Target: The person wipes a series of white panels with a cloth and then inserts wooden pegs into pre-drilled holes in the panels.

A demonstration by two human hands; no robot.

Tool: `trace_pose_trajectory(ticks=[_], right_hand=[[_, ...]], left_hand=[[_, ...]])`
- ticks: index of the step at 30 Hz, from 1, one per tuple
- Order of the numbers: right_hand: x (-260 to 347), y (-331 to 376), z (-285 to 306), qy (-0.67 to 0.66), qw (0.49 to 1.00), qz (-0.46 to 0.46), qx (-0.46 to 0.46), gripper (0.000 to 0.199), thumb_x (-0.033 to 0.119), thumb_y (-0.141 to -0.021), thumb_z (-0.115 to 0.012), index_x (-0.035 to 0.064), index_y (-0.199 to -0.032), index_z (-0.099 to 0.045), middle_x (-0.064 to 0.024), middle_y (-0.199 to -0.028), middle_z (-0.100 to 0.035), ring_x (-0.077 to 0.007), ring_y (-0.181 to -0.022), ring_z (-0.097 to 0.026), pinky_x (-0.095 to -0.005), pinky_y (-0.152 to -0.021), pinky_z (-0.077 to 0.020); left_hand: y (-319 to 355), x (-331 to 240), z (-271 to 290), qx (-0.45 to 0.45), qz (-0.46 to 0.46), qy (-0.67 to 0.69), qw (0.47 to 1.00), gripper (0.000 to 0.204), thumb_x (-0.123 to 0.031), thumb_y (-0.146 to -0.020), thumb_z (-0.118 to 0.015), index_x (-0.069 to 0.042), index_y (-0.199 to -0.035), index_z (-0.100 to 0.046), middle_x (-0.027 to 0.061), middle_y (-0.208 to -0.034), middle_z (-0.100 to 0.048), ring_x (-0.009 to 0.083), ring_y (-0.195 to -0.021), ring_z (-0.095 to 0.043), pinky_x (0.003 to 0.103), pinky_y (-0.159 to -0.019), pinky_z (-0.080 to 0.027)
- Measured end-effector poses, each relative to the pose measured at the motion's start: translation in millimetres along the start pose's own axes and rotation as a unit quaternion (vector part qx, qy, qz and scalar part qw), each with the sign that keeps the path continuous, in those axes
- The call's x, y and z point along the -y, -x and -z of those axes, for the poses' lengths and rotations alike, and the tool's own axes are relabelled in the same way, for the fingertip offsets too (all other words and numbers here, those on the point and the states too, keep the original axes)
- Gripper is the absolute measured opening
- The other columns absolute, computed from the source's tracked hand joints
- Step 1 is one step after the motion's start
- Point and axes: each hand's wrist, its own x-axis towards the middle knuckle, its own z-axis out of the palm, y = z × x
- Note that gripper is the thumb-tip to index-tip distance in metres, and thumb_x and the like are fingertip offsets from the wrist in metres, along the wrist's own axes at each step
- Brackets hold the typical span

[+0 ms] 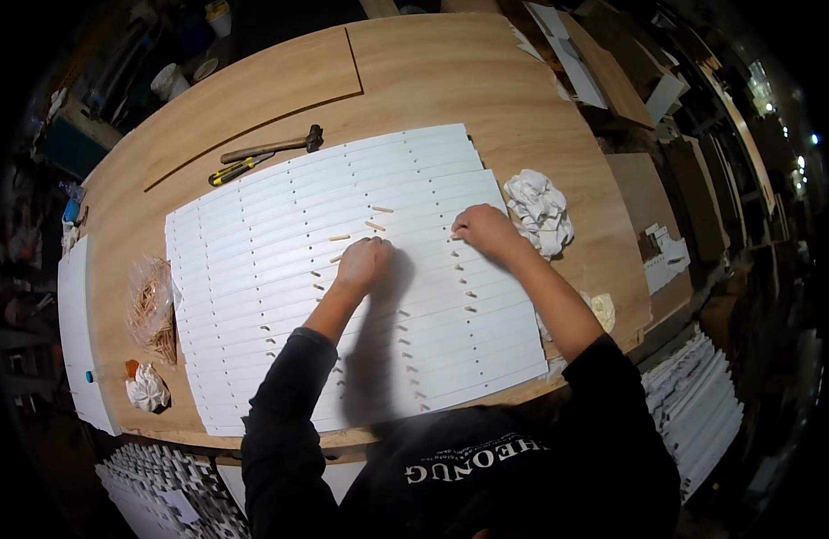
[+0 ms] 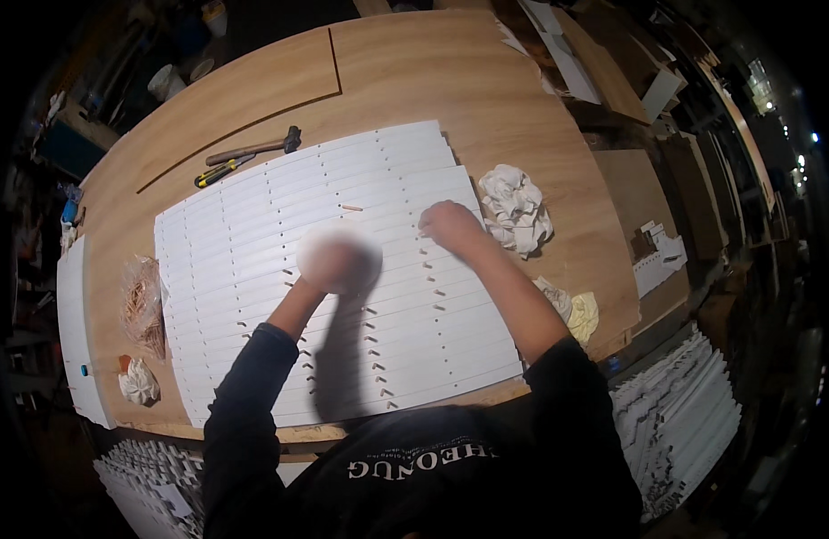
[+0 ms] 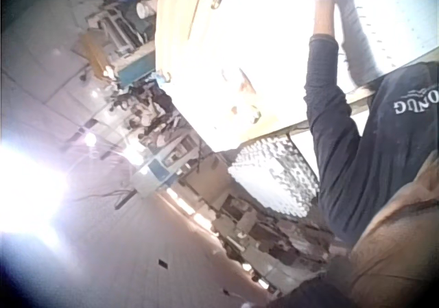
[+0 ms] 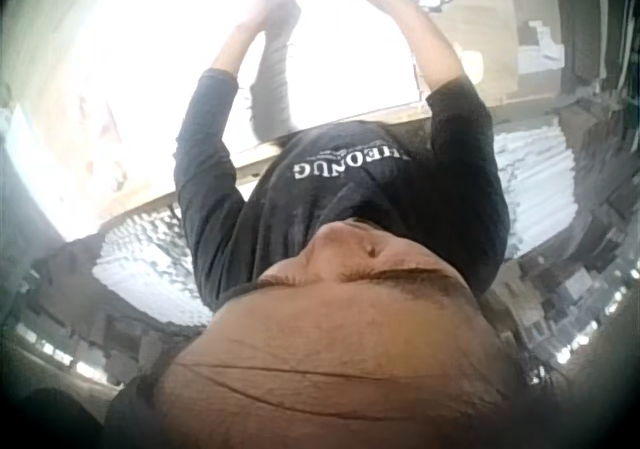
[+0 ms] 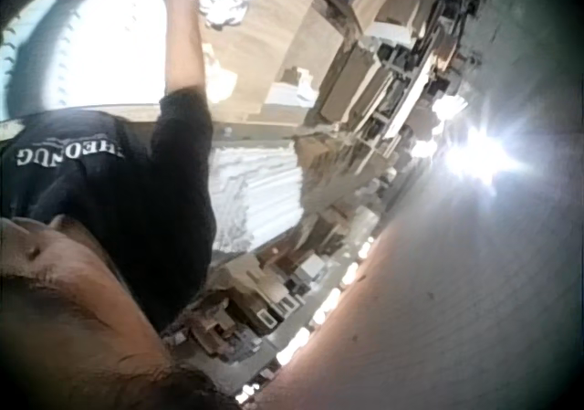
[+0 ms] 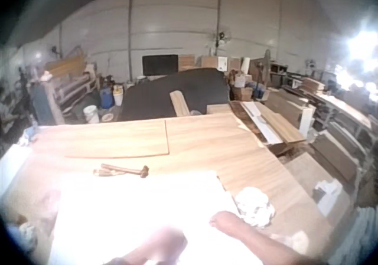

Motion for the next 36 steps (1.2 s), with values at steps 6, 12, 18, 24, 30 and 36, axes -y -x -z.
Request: trace_pose_trajectory(ticks=[6,12,18,24,30,36], right_hand=[[5,-14,-5,0.145,0.987,0.042,0.058,0.012,0.013,-0.073,-0.061,0.0037,-0.078,-0.068,-0.0175,-0.080,-0.065,-0.0328,-0.081,-0.063,-0.0402,-0.071,-0.0515],[44,-18,-15,0.269,0.955,0.116,0.056,0.007,0.008,-0.069,-0.059,0.0028,-0.070,-0.064,-0.0174,-0.073,-0.062,-0.0341,-0.076,-0.062,-0.0435,-0.066,-0.0501],[-16,-23,-48,0.344,0.932,0.091,0.066,0.021,0.014,-0.082,-0.051,0.0012,-0.072,-0.065,-0.0191,-0.075,-0.062,-0.0350,-0.072,-0.061,-0.0451,-0.067,-0.0498],[5,-13,-27,0.159,0.982,0.081,0.057,0.014,0.013,-0.070,-0.062,0.0011,-0.077,-0.065,-0.0198,-0.076,-0.062,-0.0331,-0.071,-0.063,-0.0395,-0.065,-0.0493],[7,-60,-26,-0.038,0.984,0.163,0.057,0.018,0.015,-0.070,-0.064,-0.0006,-0.077,-0.067,-0.0137,-0.071,-0.065,-0.0230,-0.064,-0.061,-0.0334,-0.063,-0.0481],[112,-90,-65,0.136,0.982,0.062,0.112,0.033,0.038,-0.058,-0.078,0.0083,-0.070,-0.071,-0.0100,-0.064,-0.065,-0.0212,-0.058,-0.062,-0.0332,-0.058,-0.0484]], left_hand=[[27,-8,1,-0.073,0.108,0.041,0.991,0.011,-0.008,-0.081,-0.049,-0.006,-0.084,-0.060,0.0146,-0.088,-0.057,0.0335,-0.085,-0.059,0.043,-0.072,-0.048],[56,23,-33,-0.078,0.146,0.023,0.986,0.013,-0.008,-0.081,-0.050,-0.005,-0.085,-0.062,0.0164,-0.098,-0.058,0.0344,-0.089,-0.058,0.043,-0.074,-0.049],[33,-34,33,-0.126,0.185,0.130,0.966,0.013,-0.011,-0.068,-0.056,-0.004,-0.075,-0.065,0.0131,-0.088,-0.062,0.0276,-0.091,-0.058,0.039,-0.078,-0.048],[65,-41,2,-0.261,0.266,0.123,0.920,0.019,-0.014,-0.081,-0.049,-0.002,-0.093,-0.057,0.0196,-0.083,-0.061,0.0340,-0.081,-0.061,0.043,-0.070,-0.049],[94,-80,26,-0.335,0.305,0.341,0.823,0.013,-0.016,-0.083,-0.051,-0.004,-0.082,-0.055,0.0184,-0.082,-0.059,0.0392,-0.079,-0.058,0.047,-0.069,-0.046],[150,-89,59,-0.318,0.343,0.340,0.816,0.016,-0.007,-0.080,-0.057,-0.005,-0.093,-0.066,0.0129,-0.086,-0.064,0.0295,-0.080,-0.061,0.036,-0.074,-0.049]])
